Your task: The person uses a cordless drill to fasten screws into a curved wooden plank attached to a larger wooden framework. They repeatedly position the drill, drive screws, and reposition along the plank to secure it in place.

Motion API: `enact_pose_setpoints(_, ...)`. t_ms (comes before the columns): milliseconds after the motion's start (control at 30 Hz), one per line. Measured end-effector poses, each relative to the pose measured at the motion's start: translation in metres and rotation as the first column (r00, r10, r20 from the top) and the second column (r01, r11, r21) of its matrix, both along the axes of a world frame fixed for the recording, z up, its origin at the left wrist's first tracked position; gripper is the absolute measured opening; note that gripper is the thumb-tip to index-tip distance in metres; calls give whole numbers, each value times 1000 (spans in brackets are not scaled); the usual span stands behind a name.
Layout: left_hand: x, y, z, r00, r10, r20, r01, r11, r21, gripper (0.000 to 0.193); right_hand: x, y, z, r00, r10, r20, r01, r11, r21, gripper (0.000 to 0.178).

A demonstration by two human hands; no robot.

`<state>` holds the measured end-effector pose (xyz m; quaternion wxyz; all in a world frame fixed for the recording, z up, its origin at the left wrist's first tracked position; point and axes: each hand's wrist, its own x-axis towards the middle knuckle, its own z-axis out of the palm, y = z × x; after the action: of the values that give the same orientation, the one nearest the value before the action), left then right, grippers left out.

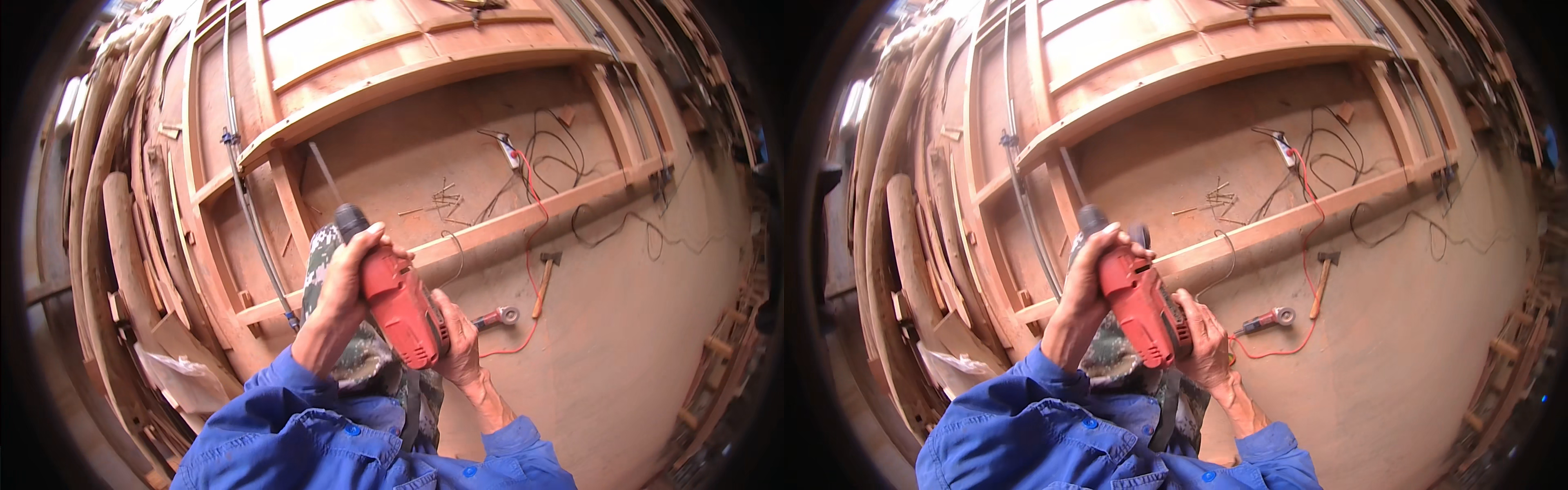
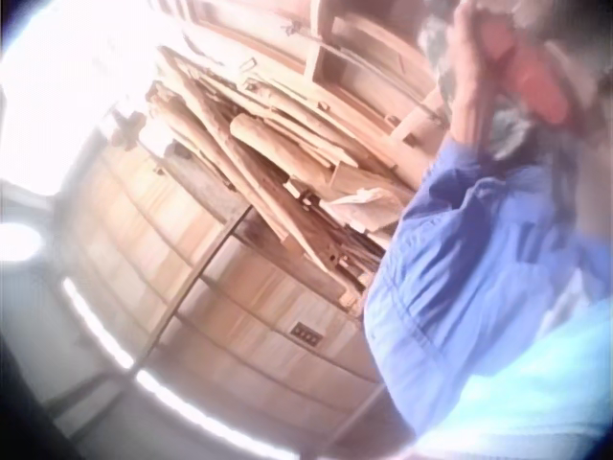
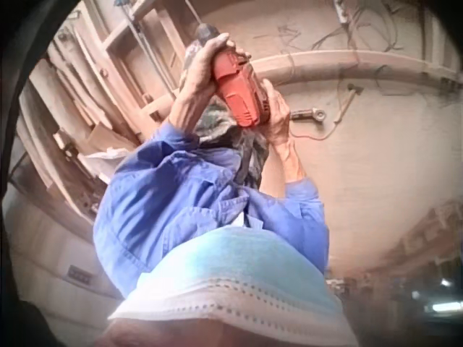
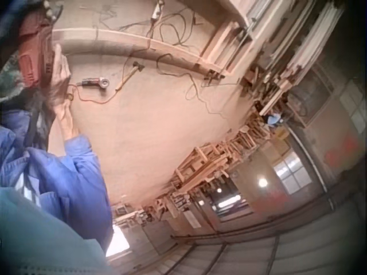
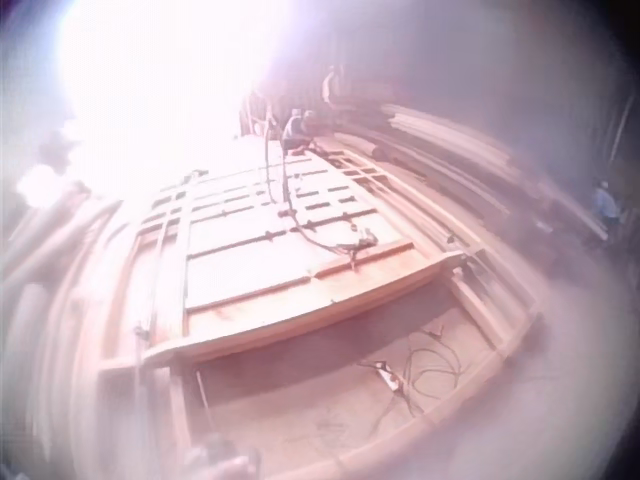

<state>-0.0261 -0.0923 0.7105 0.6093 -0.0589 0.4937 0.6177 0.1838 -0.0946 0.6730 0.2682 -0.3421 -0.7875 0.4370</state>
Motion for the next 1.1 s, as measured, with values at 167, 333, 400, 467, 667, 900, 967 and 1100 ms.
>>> enact_pose_setpoints(167,-60,27,-63,984,45,173,-33,997,-73,45,-62,17,-7,981,8,195,14,994,-110,77)
enact_pose_setpoints(333,-153,105,-156,908,140,394,-71,980,-183,46,-173,116,-38,930,80,357,25,960,-279,69)
enact_pose_setpoints(400,-192,139,-181,861,223,456,-82,948,-308,47,-226,161,-44,862,121,492,141,875,-463,60)
enact_pose_setpoints(467,-237,159,-197,818,277,505,-124,940,-317,49,-281,200,-44,862,161,480,60,909,-413,58)
enact_pose_setpoints(667,-335,200,-217,729,396,558,-296,918,-265,52,-398,279,-38,767,354,536,-142,908,-395,67)
enact_pose_setpoints(900,-409,217,-207,707,535,463,-423,844,-330,58,-474,322,-42,722,508,469,-318,846,-427,72)
enact_pose_setpoints(967,-420,214,-217,673,577,462,-468,816,-338,60,-488,328,-53,674,560,482,-344,815,-467,72)
enact_pose_setpoints(1100,-442,191,-270,607,633,481,-542,772,-331,58,-531,323,-91,625,614,482,-390,780,-489,70)
